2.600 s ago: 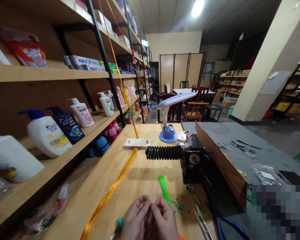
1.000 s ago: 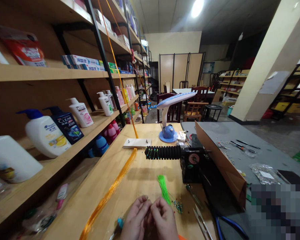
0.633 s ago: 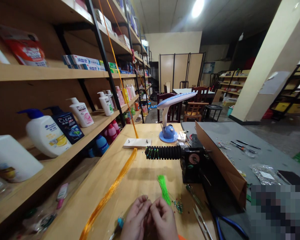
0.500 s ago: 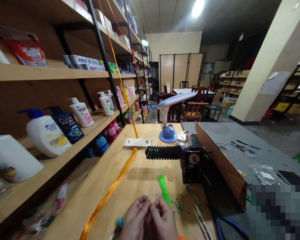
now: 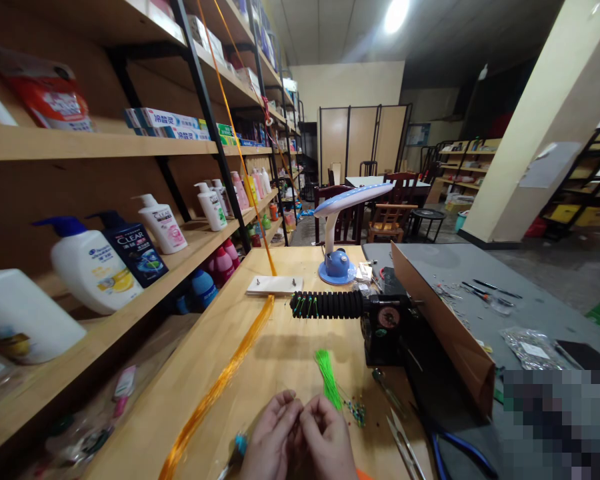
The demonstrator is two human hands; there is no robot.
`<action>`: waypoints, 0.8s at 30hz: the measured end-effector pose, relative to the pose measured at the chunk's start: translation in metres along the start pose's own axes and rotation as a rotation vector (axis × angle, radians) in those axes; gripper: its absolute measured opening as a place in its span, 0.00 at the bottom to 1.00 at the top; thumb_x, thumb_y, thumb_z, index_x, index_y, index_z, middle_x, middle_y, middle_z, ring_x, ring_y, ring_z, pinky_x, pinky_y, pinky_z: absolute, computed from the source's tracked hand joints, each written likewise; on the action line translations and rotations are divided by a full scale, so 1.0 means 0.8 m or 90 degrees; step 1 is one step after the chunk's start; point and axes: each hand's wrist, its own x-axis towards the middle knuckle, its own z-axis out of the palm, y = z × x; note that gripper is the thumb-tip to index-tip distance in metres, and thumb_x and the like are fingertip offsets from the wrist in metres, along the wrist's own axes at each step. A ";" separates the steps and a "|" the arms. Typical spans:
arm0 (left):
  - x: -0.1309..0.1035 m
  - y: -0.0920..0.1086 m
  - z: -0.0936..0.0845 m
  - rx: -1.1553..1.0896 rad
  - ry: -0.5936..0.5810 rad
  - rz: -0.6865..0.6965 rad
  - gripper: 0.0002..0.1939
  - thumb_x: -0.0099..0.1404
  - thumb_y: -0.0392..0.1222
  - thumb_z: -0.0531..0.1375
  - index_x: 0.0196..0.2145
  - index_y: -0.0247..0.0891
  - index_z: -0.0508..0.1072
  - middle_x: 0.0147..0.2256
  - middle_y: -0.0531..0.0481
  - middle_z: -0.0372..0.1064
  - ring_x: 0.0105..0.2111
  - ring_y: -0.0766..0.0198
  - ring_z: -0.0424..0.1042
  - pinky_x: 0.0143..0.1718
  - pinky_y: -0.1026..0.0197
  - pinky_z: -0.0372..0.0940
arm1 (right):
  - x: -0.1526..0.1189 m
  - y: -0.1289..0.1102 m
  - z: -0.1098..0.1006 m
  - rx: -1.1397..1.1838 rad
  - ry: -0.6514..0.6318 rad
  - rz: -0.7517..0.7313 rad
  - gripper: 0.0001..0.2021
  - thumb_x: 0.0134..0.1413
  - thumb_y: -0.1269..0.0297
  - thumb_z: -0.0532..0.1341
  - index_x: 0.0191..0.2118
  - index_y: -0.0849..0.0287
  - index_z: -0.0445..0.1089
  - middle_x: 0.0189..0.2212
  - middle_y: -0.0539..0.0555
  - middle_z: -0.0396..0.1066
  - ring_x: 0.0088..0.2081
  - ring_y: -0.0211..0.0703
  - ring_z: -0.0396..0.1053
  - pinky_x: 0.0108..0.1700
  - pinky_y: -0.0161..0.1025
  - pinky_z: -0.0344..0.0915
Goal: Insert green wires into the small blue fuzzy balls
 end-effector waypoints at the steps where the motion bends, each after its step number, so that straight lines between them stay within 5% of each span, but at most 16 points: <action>1: 0.000 0.000 0.000 -0.002 0.001 -0.002 0.22 0.39 0.38 0.78 0.32 0.38 0.75 0.29 0.50 0.78 0.34 0.56 0.80 0.31 0.64 0.73 | 0.000 -0.001 0.000 -0.005 -0.001 -0.001 0.28 0.38 0.35 0.67 0.21 0.56 0.60 0.15 0.44 0.60 0.18 0.34 0.59 0.23 0.31 0.55; 24: 0.003 -0.001 0.000 0.028 -0.001 0.012 0.21 0.40 0.41 0.78 0.31 0.38 0.74 0.27 0.51 0.76 0.32 0.56 0.80 0.29 0.64 0.71 | -0.001 0.005 -0.001 -0.005 -0.034 -0.025 0.23 0.45 0.45 0.68 0.22 0.56 0.59 0.15 0.43 0.59 0.18 0.34 0.57 0.23 0.31 0.55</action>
